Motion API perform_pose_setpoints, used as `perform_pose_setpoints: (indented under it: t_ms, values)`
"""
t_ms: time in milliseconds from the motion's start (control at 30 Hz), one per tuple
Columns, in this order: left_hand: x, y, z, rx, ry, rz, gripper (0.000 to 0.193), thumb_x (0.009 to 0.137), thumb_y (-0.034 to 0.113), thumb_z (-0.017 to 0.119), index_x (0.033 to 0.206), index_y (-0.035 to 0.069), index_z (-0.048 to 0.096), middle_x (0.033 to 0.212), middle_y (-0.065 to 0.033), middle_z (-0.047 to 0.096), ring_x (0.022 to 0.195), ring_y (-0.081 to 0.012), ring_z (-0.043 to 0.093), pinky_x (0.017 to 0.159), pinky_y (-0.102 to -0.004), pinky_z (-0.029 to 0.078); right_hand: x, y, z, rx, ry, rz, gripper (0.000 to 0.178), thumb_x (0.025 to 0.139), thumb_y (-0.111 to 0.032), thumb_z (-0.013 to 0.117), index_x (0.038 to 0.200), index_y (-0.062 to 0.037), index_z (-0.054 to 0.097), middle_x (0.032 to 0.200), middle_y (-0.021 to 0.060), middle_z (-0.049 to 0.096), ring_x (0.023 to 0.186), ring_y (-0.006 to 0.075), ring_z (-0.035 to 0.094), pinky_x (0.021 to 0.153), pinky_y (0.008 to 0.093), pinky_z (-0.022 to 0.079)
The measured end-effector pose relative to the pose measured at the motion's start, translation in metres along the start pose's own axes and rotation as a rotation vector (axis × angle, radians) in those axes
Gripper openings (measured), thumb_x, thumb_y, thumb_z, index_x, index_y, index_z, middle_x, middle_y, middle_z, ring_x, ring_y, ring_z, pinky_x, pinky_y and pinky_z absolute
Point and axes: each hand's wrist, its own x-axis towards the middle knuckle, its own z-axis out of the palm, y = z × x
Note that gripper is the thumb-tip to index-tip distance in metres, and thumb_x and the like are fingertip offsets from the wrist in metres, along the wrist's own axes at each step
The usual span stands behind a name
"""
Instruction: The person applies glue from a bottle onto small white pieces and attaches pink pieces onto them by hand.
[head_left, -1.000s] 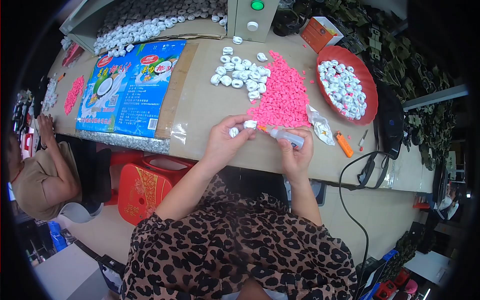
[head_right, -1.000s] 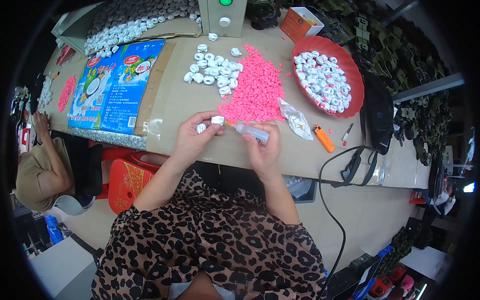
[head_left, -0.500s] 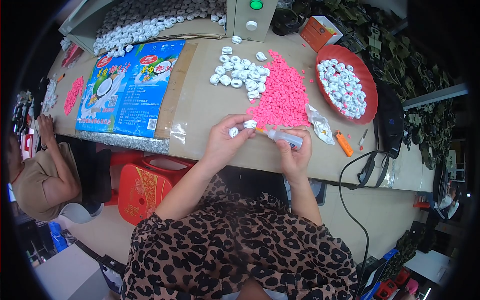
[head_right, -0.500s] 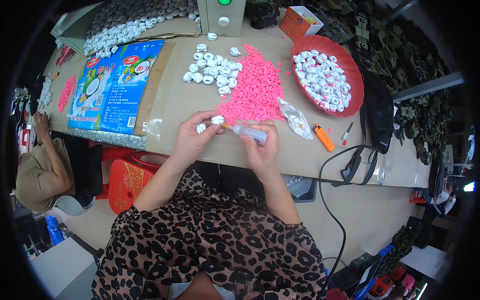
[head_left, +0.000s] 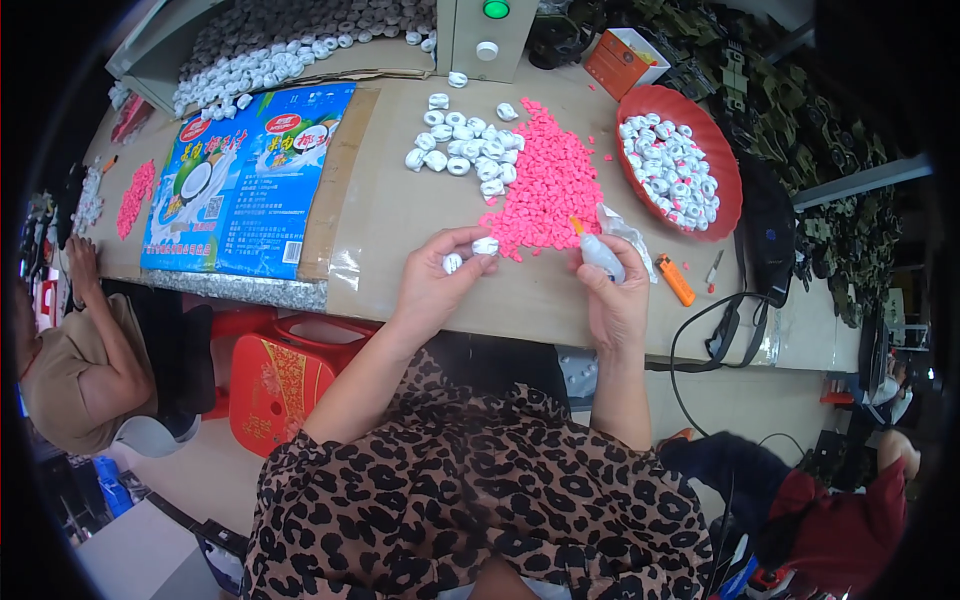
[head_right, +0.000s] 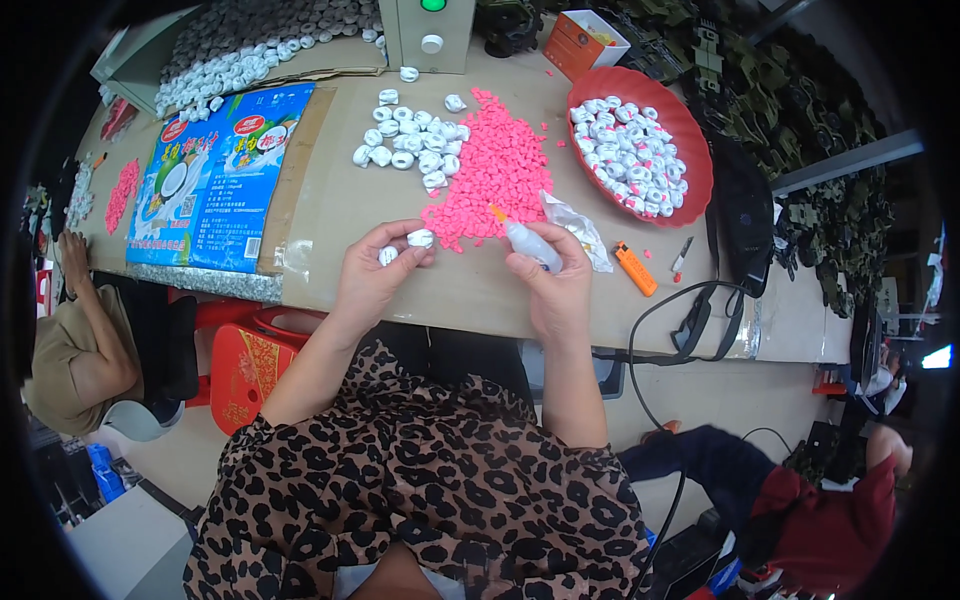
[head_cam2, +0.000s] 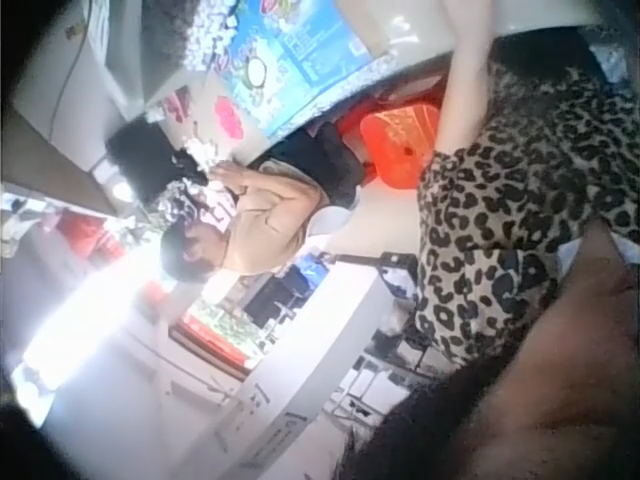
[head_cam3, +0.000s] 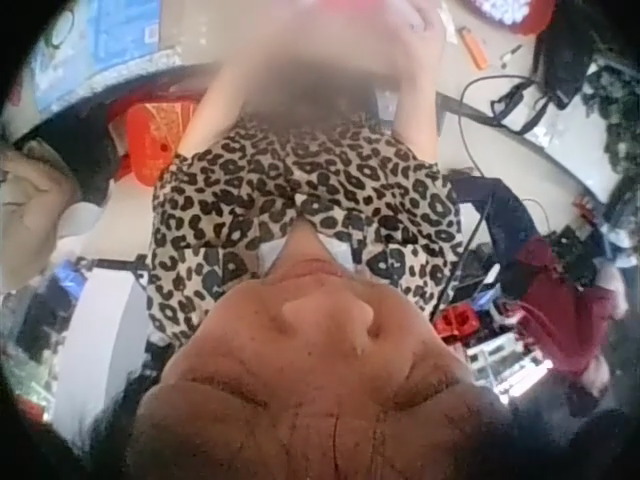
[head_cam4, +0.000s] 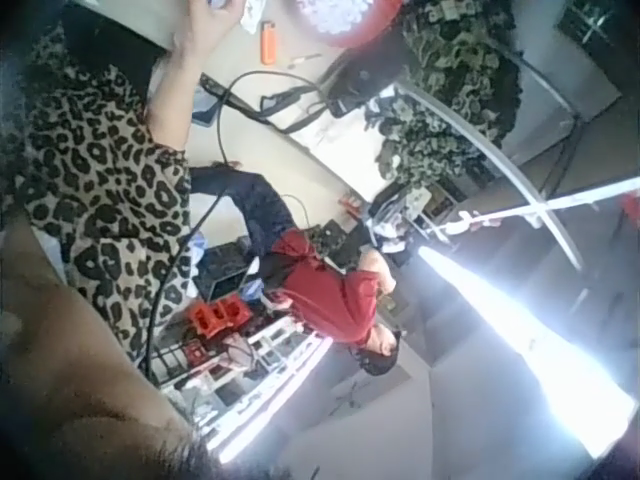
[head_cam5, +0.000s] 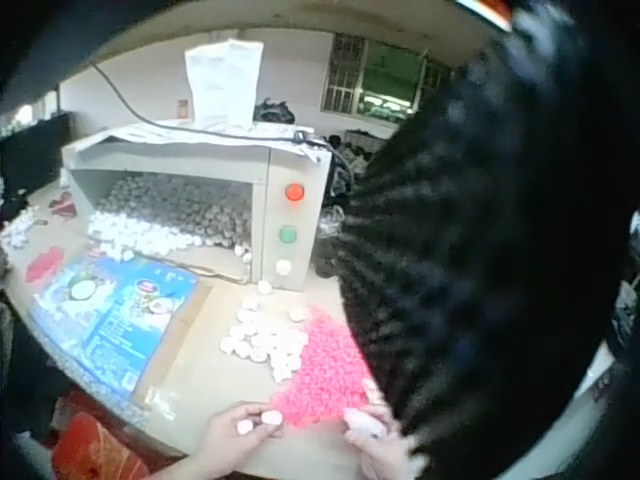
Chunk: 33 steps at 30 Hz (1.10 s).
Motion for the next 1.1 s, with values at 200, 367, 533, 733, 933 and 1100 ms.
perform_pose_setpoints:
  t_ms: [200,367,533,733,933,1100]
  values:
    - [0.0,-0.001,-0.002,-0.016,0.002,0.007,0.026,0.078,0.0,0.053,0.104,-0.002,0.049,0.085,-0.0068,0.057,0.077,-0.0116,0.056,0.071,-0.0212,0.044,0.011,-0.007,-0.005,-0.633,-0.095,-0.117,0.028,0.068,-0.001,0.062,0.093,-0.0005,0.05,0.085,0.0061,0.056,0.076,0.0121,0.054,0.068,0.0254,0.043]
    - [-0.001,-0.001,-0.004,-0.046,0.01,0.009,0.026,0.078,0.001,0.053,0.104,-0.003,0.049,0.082,-0.0057,0.056,0.077,-0.0116,0.057,0.07,-0.0209,0.044,0.02,0.002,-0.001,-1.167,-0.239,-0.291,0.023,0.061,-0.003,0.063,0.083,-0.0053,0.057,0.075,0.0071,0.056,0.069,0.0185,0.055,0.064,0.0275,0.042]
    - [0.0,0.001,-0.003,-0.021,-0.016,-0.013,0.026,0.079,0.002,0.053,0.104,-0.003,0.049,0.088,-0.0067,0.057,0.077,-0.0103,0.055,0.071,-0.0208,0.044,0.024,0.0,0.006,-1.489,-0.42,-0.508,0.015,0.062,-0.004,0.062,0.077,-0.0059,0.061,0.061,0.0073,0.054,0.061,0.0224,0.053,0.057,0.0295,0.041]
    - [0.0,-0.003,-0.005,-0.026,-0.02,0.003,0.026,0.079,0.002,0.053,0.104,-0.003,0.049,0.087,-0.006,0.057,0.077,-0.0098,0.055,0.071,-0.0207,0.044,0.015,0.008,-0.005,-1.283,-0.274,-0.403,0.014,0.061,-0.009,0.065,0.075,-0.0078,0.061,0.067,0.0055,0.056,0.061,0.0235,0.054,0.057,0.0324,0.041]
    - [-0.001,-0.002,-0.005,-0.039,-0.023,0.014,0.026,0.079,0.002,0.054,0.104,-0.003,0.049,0.087,-0.0059,0.057,0.077,-0.0096,0.055,0.071,-0.0205,0.044,0.018,0.0,0.013,-1.359,-0.318,-0.296,0.012,0.066,-0.006,0.063,0.078,-0.0017,0.061,0.064,0.0085,0.055,0.06,0.021,0.053,0.056,0.0287,0.041]
    - [-0.001,-0.001,-0.006,-0.049,-0.041,0.009,0.027,0.079,0.002,0.053,0.105,-0.002,0.05,0.086,-0.0059,0.057,0.076,-0.0101,0.055,0.07,-0.0212,0.045,0.019,0.007,0.012,-1.223,-0.283,-0.294,0.013,0.068,-0.006,0.064,0.078,0.0004,0.06,0.066,0.007,0.057,0.059,0.0146,0.053,0.055,0.0258,0.041]
